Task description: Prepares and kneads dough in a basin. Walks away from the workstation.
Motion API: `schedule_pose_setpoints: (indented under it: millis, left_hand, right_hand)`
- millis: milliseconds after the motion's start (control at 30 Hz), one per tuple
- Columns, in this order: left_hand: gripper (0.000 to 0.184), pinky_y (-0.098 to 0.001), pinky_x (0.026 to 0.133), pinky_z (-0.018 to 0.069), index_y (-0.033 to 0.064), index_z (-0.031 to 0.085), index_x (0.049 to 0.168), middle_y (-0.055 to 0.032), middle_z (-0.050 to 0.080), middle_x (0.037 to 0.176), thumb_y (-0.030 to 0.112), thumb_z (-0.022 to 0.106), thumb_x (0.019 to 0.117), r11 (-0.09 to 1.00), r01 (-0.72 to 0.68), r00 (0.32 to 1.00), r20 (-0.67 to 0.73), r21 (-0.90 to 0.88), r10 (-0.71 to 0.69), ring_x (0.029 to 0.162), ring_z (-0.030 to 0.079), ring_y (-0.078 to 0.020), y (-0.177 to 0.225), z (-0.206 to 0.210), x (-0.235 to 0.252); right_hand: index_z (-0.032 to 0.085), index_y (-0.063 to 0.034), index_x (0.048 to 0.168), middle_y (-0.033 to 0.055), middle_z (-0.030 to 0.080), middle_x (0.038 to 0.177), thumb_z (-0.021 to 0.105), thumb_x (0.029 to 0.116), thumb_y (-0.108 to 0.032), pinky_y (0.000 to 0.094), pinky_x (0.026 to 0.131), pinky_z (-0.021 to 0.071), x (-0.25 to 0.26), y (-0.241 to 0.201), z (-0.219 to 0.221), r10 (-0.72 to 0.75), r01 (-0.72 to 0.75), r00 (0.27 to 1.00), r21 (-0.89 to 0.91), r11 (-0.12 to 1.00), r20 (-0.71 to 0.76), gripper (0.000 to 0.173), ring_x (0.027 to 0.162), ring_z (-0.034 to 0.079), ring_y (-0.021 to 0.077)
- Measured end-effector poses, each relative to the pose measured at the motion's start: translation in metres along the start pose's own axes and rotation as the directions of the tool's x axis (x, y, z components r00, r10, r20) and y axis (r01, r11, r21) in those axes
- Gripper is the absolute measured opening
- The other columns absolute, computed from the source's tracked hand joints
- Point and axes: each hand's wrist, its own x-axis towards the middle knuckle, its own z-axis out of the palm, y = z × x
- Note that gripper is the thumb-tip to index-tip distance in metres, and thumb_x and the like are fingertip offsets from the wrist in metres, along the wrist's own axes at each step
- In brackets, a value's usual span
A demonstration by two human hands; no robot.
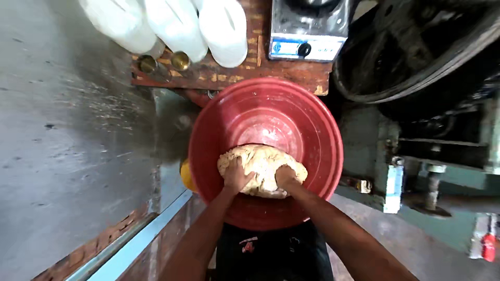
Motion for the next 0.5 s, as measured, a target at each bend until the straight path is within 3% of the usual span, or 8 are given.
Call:
schedule_pose_setpoints:
  millis: [100,133,167,200,267,333,400,500]
  left_hand:
    - [0.088,-0.0665,0.113,0.0372,0.0021,0.028,0.16,-0.0256,0.025,0.165,0.043,0.065,0.091,0.994,0.101,0.976,0.192,0.034,-0.105,0.149,0.03,-0.0473,0.039,-0.052,-0.04]
    - [0.079,-0.067,0.114,0.0353,-0.0002,0.032,0.158,-0.0266,0.024,0.165,0.033,0.064,0.0936,0.994,0.105,0.971,0.214,0.036,-0.111,0.15,0.028,-0.0485,0.056,-0.062,-0.059]
    - [0.065,-0.062,0.112,0.0423,-0.0013,0.044,0.15,-0.0256,0.036,0.159,0.029,0.062,0.0958,0.995,0.098,0.973,0.209,0.021,-0.1,0.144,0.04,-0.0451,0.071,-0.064,-0.075]
    - [0.056,-0.057,0.108,0.0478,-0.0008,0.052,0.144,-0.0237,0.05,0.149,0.032,0.06,0.0986,0.995,0.094,0.974,0.209,-0.027,-0.087,0.135,0.052,-0.0406,0.085,-0.058,-0.085]
    - [0.063,-0.0565,0.098,0.0545,0.0006,0.047,0.145,-0.0246,0.06,0.136,0.043,0.06,0.0999,0.986,0.144,0.954,0.277,-0.083,-0.116,0.119,0.064,-0.0402,0.107,-0.019,-0.084]
    - [0.065,-0.0568,0.096,0.055,0.0036,0.043,0.148,-0.0253,0.058,0.136,0.044,0.061,0.1001,0.976,0.215,0.93,0.313,-0.045,-0.191,0.12,0.063,-0.0428,0.125,0.026,-0.067]
    - [0.057,-0.0591,0.097,0.0537,0.0051,0.047,0.147,-0.0244,0.059,0.136,0.035,0.059,0.1005,0.96,0.279,0.914,0.315,-0.03,-0.256,0.123,0.061,-0.0432,0.137,0.032,-0.04]
    - [0.059,-0.0664,0.105,0.0448,-0.0017,0.048,0.146,-0.0287,0.052,0.144,0.037,0.056,0.1018,0.955,0.268,0.85,0.498,-0.129,-0.171,0.133,0.052,-0.0472,0.136,0.018,-0.054]
  right_hand:
    - [0.057,-0.0042,0.141,0.026,0.051,0.148,0.078,0.0841,-0.037,0.0688,0.105,0.0453,-0.044,0.03,-0.029,-0.2,0.191,0.979,0.188,0.963,0.028,0.069,0.134,0.052,0.0451]
    - [0.056,-0.0046,0.142,0.0249,0.051,0.149,0.075,0.0874,-0.032,0.0682,0.107,0.0439,-0.065,0.036,-0.034,-0.2,0.196,0.98,0.154,0.968,0.006,0.064,0.136,0.051,0.0447]
    - [0.06,-0.0011,0.137,0.0258,0.056,0.143,0.071,0.0899,-0.027,0.068,0.102,0.0478,-0.083,0.04,-0.033,-0.155,0.159,0.987,0.09,0.983,-0.05,0.055,0.13,0.056,0.0453]
    - [0.062,-0.0002,0.133,0.0255,0.06,0.139,0.067,0.0936,-0.027,0.067,0.097,0.0516,-0.089,0.041,-0.025,-0.116,0.121,0.988,0.04,0.992,-0.103,0.047,0.124,0.061,0.0453]
    - [0.067,-0.0072,0.129,0.0206,0.063,0.136,0.063,0.097,-0.026,0.0645,0.095,0.0543,-0.067,0.046,0.014,-0.139,0.149,0.971,0.036,0.988,-0.194,0.038,0.121,0.063,0.0422]
    - [0.072,-0.0048,0.115,0.0178,0.069,0.125,0.063,0.0929,-0.019,0.06,0.092,0.0557,-0.031,0.039,0.043,-0.129,0.139,0.963,0.026,0.99,-0.236,0.028,0.115,0.067,0.0383]
    - [0.069,0.0011,0.113,0.0217,0.068,0.123,0.061,0.094,-0.018,0.0603,0.091,0.0555,-0.009,0.027,0.029,-0.105,0.11,0.98,0.018,0.994,-0.17,0.028,0.113,0.067,0.04]
    - [0.069,-0.0029,0.12,0.0232,0.067,0.124,0.069,0.09,-0.028,0.0664,0.094,0.0524,-0.022,0.057,0.001,-0.277,0.274,0.952,0.042,0.961,0.127,0.039,0.115,0.065,0.0425]
